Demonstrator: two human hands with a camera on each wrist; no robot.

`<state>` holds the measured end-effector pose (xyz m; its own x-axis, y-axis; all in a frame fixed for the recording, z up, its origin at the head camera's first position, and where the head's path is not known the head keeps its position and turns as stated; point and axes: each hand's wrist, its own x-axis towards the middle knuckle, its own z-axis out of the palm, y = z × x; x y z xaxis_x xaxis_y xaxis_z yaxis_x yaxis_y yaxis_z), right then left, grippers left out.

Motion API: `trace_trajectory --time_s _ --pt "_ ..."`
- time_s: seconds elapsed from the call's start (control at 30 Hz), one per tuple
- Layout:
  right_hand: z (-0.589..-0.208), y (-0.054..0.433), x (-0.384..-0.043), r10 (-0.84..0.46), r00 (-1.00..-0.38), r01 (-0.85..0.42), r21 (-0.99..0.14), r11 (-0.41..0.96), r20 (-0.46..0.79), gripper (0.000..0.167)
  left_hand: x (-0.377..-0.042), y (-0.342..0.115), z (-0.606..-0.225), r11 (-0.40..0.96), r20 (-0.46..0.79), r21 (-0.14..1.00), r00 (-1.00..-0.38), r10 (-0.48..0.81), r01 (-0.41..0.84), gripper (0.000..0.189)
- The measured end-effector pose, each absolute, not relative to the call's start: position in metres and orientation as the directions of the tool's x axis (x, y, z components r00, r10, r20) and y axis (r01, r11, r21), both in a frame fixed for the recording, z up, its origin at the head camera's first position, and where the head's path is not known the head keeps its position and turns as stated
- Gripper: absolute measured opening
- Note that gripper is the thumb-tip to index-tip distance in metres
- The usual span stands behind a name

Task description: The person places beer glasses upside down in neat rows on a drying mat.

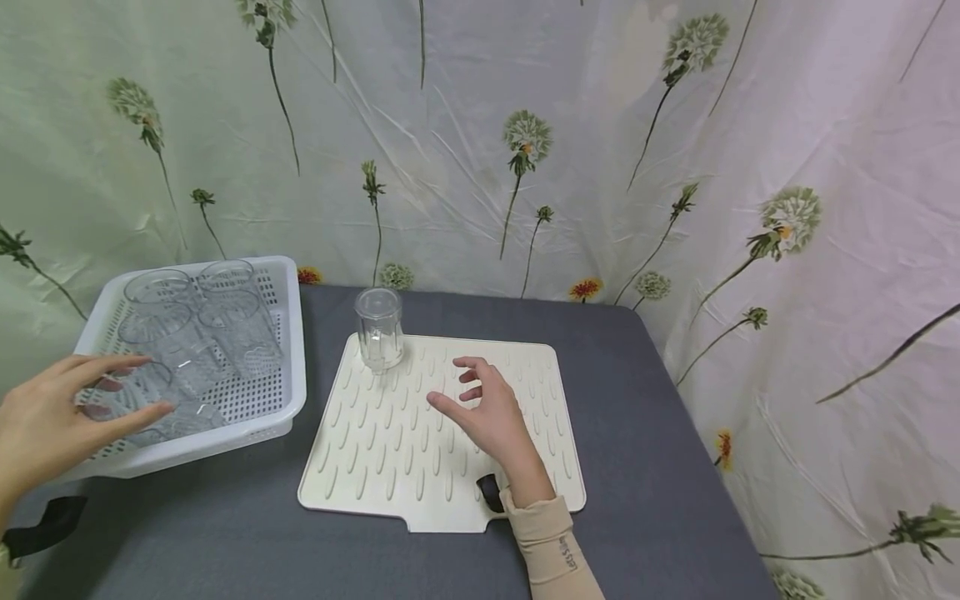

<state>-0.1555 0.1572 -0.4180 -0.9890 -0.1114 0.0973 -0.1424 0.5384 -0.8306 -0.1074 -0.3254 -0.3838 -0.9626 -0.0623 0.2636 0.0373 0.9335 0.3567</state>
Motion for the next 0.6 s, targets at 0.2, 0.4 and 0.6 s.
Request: trace_trajectory --time_s 0.2,0.4,0.6 --pt "-0.4199 0.1526 -0.1539 -0.108 -0.99 -0.133 -0.856 0.499 0.091 0.062 -0.1056 -0.3283 -0.3842 0.931 0.255 0.364 -0.963 -0.086 0.013 0.085" --pt "-0.4231 0.1519 -0.1533 -0.1 -0.992 -0.12 -0.864 0.49 0.081 0.06 -0.104 -0.3302 -0.3858 0.927 0.266 0.376 -0.959 -0.096 0.012 0.083" --pt "-0.4281 0.1543 -0.1523 -0.096 -0.992 -0.114 -0.877 0.467 0.078 0.06 -0.1012 -0.3303 -0.3865 0.915 0.293 0.403 -0.949 -0.112 0.016 0.08"
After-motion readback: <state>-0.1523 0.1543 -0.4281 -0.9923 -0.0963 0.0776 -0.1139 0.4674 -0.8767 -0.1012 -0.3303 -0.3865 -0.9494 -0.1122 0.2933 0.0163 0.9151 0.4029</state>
